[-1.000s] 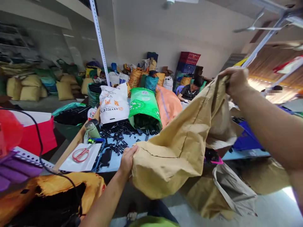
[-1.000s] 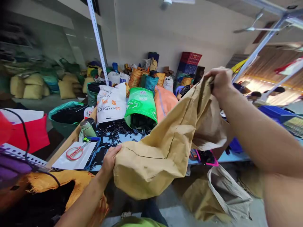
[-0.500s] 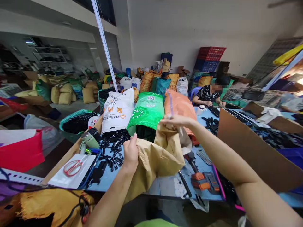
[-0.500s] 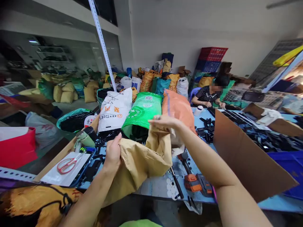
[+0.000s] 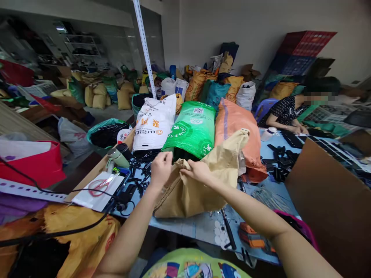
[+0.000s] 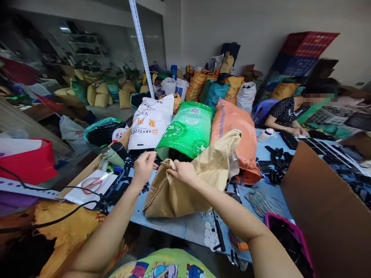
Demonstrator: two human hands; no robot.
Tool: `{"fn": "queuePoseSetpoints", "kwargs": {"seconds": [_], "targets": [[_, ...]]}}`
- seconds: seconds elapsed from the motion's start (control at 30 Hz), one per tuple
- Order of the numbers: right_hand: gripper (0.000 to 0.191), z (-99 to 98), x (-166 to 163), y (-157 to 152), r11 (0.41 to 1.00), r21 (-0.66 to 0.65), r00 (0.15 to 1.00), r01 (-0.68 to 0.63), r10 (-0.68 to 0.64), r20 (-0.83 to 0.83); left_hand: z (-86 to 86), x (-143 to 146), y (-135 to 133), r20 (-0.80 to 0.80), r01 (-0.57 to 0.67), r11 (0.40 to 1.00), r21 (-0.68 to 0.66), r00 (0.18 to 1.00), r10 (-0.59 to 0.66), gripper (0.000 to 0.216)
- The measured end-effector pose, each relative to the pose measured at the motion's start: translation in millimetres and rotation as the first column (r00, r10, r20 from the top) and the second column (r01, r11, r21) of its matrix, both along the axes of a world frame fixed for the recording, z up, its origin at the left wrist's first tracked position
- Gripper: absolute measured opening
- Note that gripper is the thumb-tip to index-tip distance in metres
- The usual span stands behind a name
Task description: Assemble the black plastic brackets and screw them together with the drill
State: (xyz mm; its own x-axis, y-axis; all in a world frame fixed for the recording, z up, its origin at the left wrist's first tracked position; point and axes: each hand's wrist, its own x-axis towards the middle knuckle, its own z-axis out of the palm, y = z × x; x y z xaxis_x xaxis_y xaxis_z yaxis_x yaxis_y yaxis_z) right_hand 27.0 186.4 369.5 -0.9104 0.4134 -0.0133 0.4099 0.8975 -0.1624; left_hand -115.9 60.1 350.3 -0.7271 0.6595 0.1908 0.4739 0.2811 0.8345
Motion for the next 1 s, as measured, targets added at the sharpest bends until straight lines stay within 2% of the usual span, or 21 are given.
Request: {"fn": "queuePoseSetpoints", "kwargs": {"seconds": [0.03,0.07,0.1,0.2,0.27,0.37,0.47,0.6,0.7,0.87,1.0], "targets": [[0.046,-11.6,-1,6,1.000,-0.013,1.000,0.023,-0.023,0.009,-15.1,-11,-19,-0.048,0.018,0.993,-0.120,0.999,-0.024,0.043],[0.045,-21.6,-2,13,0.999,-0.032,0.999,0.043,-0.042,0.011,-32.9,-20,-39,-0.050,0.081,0.942,-0.325,0.993,-0.103,0.045],[0.046,-29.8,-2,19,0.997,-0.057,0.998,0.060,-0.059,0.006,-52.6,-24,-60,-0.016,0.116,0.902,-0.417,0.991,-0.135,0.045],[0.047,-42.9,-2,31,0.986,-0.138,0.994,0.091,-0.099,-0.048,-114.2,-16,-107,0.093,0.205,0.794,-0.572,0.978,-0.186,0.049],[0.048,-44.5,-7,30,0.985,-0.155,0.993,0.079,-0.092,-0.073,-148.1,-4,-120,0.134,0.231,0.750,-0.620,0.973,-0.188,0.050],[0.045,-42.7,-19,20,0.991,-0.110,0.992,0.077,-0.087,-0.087,-178.1,7,-124,0.154,0.235,0.736,-0.635,0.972,-0.177,0.034],[0.046,-39.3,-26,11,0.989,-0.103,0.983,0.104,-0.119,-0.143,-186.3,4,-128,0.152,0.238,0.758,-0.607,0.971,-0.184,0.022],[0.045,-24.3,-22,21,0.976,-0.130,0.936,0.176,-0.207,-0.284,-174.7,-2,-134,0.103,0.208,0.838,-0.505,0.978,-0.181,0.025],[0.040,-1.1,-16,48,0.966,-0.146,0.867,0.212,-0.255,-0.428,-150.5,-5,-120,0.055,0.178,0.914,-0.365,0.984,-0.169,0.029],[0.032,43.3,-11,117,0.961,-0.121,0.744,0.248,-0.269,-0.612,-86.7,-12,-56,0.007,0.095,0.994,-0.057,0.996,-0.094,0.038],[0.034,74.5,9,175,0.942,-0.105,0.634,0.319,-0.294,-0.715,-18.9,-22,-5,0.041,0.029,0.983,0.182,0.998,-0.037,0.042]]}}
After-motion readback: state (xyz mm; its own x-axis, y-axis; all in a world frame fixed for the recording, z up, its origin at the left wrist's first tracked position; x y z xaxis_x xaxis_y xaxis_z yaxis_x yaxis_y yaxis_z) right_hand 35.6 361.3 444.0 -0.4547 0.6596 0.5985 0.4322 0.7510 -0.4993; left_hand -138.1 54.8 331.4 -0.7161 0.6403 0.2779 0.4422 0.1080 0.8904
